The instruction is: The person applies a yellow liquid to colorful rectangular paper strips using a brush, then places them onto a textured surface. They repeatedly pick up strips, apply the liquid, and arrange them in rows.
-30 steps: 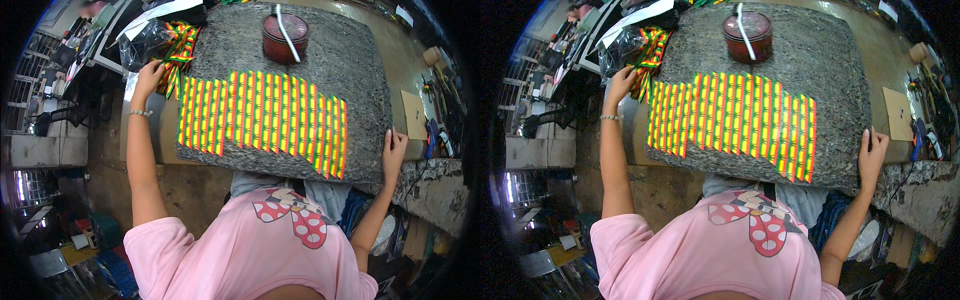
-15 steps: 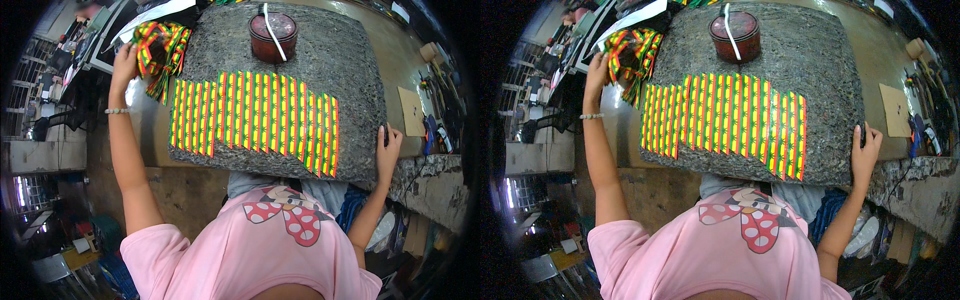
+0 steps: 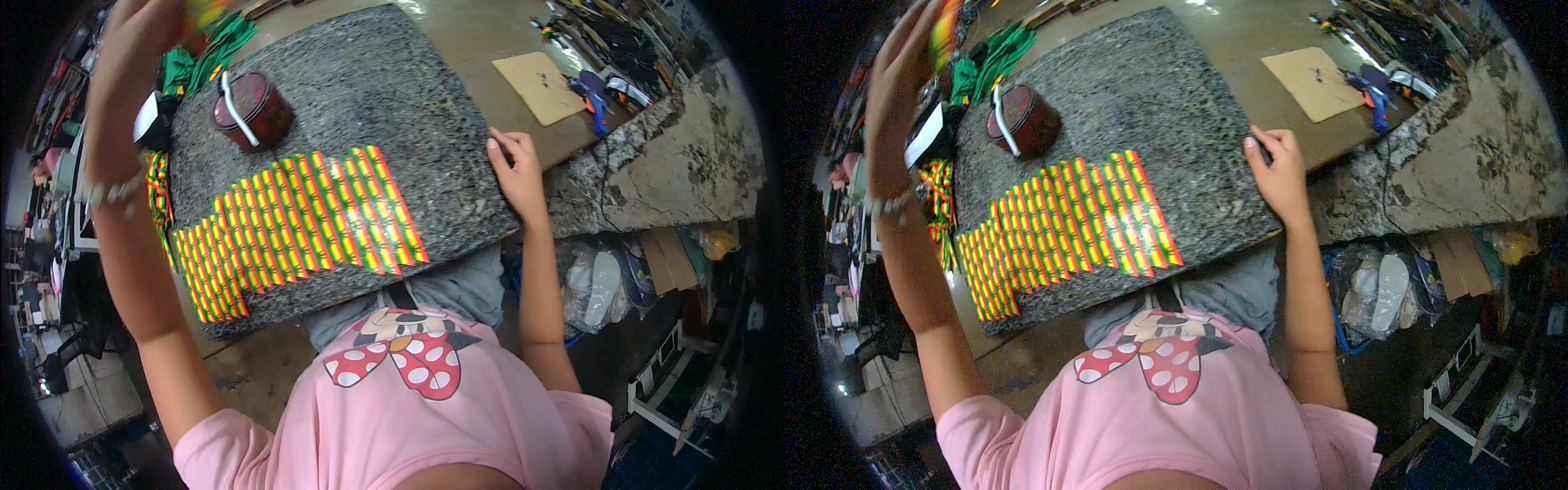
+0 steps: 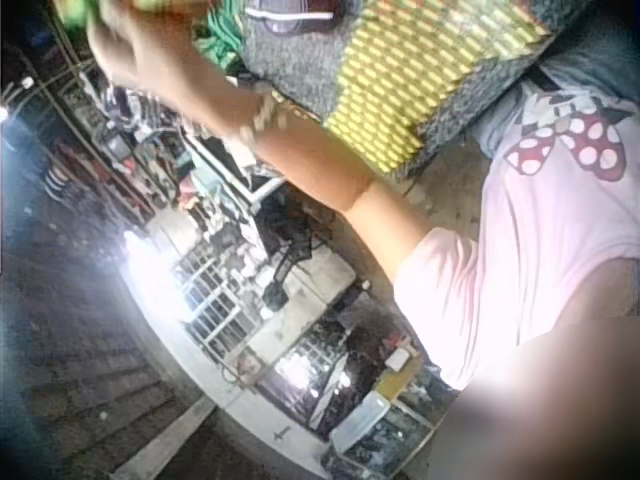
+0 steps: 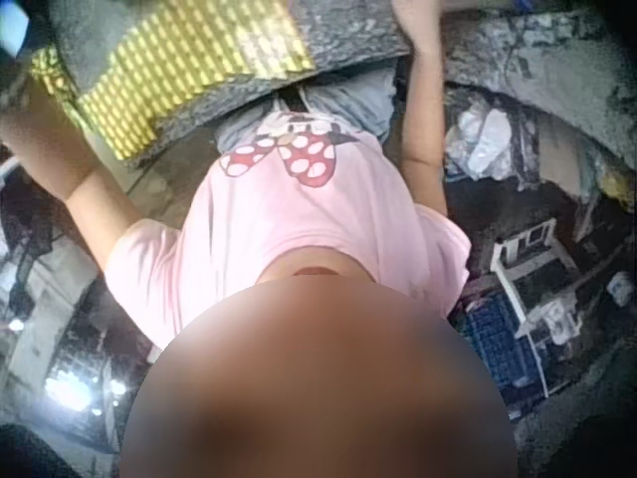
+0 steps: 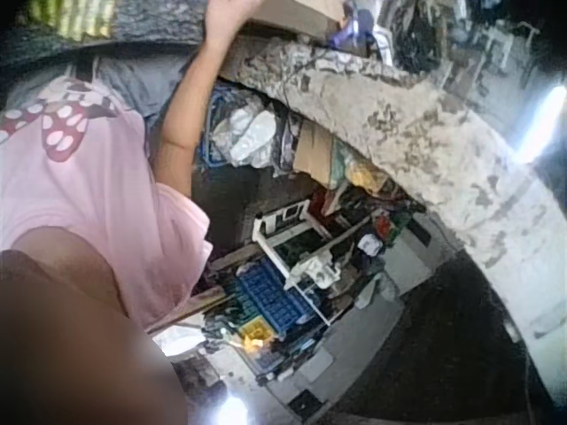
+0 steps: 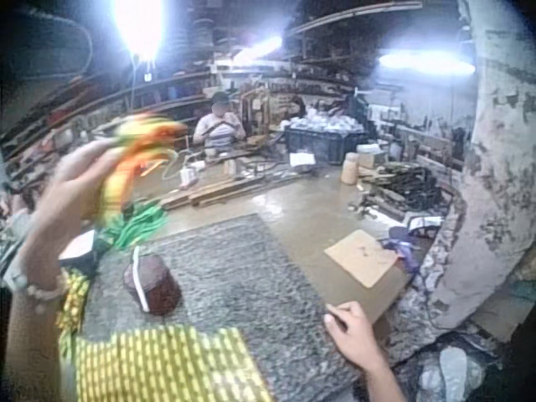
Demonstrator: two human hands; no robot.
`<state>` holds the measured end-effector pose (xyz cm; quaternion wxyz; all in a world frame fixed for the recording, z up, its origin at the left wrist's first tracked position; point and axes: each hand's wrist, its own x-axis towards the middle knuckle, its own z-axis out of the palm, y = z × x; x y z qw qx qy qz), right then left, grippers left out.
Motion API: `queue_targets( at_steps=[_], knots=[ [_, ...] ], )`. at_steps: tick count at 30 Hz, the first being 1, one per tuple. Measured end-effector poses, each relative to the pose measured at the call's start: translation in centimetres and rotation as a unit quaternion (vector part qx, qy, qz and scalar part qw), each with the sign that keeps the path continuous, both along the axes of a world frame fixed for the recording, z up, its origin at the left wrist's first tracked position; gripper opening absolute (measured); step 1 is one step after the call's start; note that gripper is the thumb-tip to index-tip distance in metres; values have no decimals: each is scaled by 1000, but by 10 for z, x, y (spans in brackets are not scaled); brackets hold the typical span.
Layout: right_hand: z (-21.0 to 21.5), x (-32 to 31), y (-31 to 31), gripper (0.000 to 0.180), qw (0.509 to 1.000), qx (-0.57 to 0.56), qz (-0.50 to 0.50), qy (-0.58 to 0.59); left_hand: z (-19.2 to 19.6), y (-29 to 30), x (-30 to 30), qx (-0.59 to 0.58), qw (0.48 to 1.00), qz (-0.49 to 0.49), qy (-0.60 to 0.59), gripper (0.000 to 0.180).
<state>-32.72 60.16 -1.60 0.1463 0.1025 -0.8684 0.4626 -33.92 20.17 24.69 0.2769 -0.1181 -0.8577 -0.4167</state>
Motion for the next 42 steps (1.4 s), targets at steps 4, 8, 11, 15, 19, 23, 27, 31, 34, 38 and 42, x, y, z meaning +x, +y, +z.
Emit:
queue_targets(
  at_steps=[4, 8, 11, 15, 19, 23, 27, 31, 34, 38, 42],
  knots=[
    [4, 6, -3, 29, 1000, -19, -18, 1, -15, 139, -60, 3, 949, -269, -166, 37],
    [8, 10, -5, 26, 999, -31, -18, 20, -75, 225, -137, -133, 847, -432, -279, 31],
    [6, 11, -4, 27, 999, -13, -9, 43, -130, 264, -198, -419, 706, -487, -298, 27],
    [7, 16, -7, 28, 999, 9, -9, 39, -174, 291, -240, -619, 662, -358, -225, 37],
    [21, 12, 0, 25, 1000, -15, 9, 11, -183, 274, -233, -548, 795, -261, -18, 38],
    [30, -30, 26, 19, 998, -48, -44, 6, -176, 229, -202, -328, 915, -235, 8, 36],
    [17, -95, 36, 24, 973, 155, -114, 131, -160, 181, -143, -250, 937, -223, -103, 28],
    [6, -118, 37, 28, 968, 224, -115, 16, -155, 151, -80, -130, 934, -259, -207, 25],
    [13, -120, 43, 27, 973, 215, -83, -24, -157, 134, -46, -123, 907, -280, -288, 27],
    [22, -128, 51, 26, 979, 187, -64, -43, -164, 130, -29, -83, 867, -323, -370, 29],
    [19, -133, 45, 24, 947, 314, -68, -24, -171, 143, -29, -85, 869, -333, -356, 31]
  ],
)
